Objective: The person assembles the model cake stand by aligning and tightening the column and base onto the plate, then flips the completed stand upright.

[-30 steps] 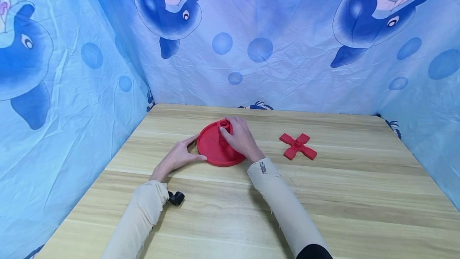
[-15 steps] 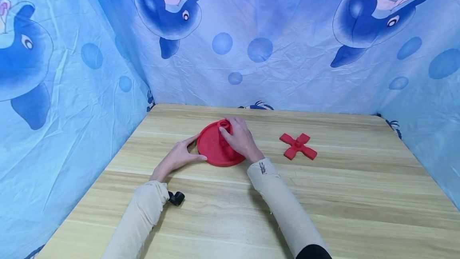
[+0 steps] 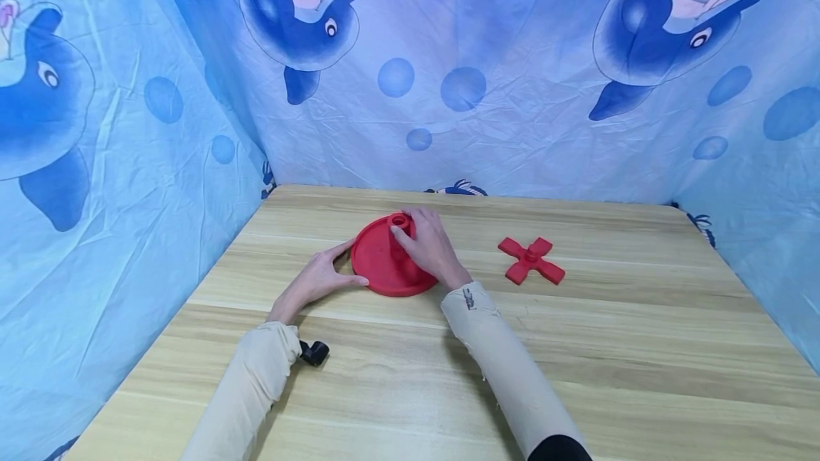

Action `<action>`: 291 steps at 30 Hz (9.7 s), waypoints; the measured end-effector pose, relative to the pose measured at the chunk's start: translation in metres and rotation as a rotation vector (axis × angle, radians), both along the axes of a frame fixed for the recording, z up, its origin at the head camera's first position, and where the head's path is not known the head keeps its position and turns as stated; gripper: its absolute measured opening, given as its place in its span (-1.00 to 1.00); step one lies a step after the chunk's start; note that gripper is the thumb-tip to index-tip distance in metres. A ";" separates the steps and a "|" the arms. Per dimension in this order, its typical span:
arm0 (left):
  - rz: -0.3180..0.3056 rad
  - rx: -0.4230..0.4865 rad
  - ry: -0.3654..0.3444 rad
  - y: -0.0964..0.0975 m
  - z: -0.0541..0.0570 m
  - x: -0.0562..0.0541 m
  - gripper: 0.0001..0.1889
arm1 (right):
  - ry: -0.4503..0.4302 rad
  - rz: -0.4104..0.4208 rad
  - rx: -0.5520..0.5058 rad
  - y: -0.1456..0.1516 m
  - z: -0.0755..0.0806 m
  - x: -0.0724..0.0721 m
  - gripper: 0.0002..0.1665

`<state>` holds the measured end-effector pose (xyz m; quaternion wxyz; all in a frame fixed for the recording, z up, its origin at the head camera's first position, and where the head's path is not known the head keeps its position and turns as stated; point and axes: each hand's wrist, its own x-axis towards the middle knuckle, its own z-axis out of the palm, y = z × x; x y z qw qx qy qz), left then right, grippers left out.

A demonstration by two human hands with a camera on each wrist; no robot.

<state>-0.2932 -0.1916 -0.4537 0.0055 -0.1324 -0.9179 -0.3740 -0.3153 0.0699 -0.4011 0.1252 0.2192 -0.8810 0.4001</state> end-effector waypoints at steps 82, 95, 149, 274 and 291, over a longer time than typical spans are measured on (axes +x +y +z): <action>-0.015 0.045 -0.022 0.000 -0.002 0.000 0.14 | -0.052 -0.139 0.063 0.160 -0.008 0.029 -0.35; -0.016 0.038 -0.023 0.001 -0.002 -0.001 0.14 | 0.032 -0.180 0.094 0.208 -0.021 0.044 -0.42; -0.012 0.027 -0.015 0.000 -0.002 0.000 0.16 | 0.039 -0.270 0.321 0.248 -0.055 0.057 -0.57; 0.000 0.035 -0.012 0.001 -0.002 0.004 0.13 | 0.270 -0.111 -0.184 0.107 -0.005 0.035 -0.64; -0.006 0.034 -0.013 0.000 -0.005 0.003 0.14 | 0.299 -0.039 -0.224 0.081 0.000 0.032 -0.62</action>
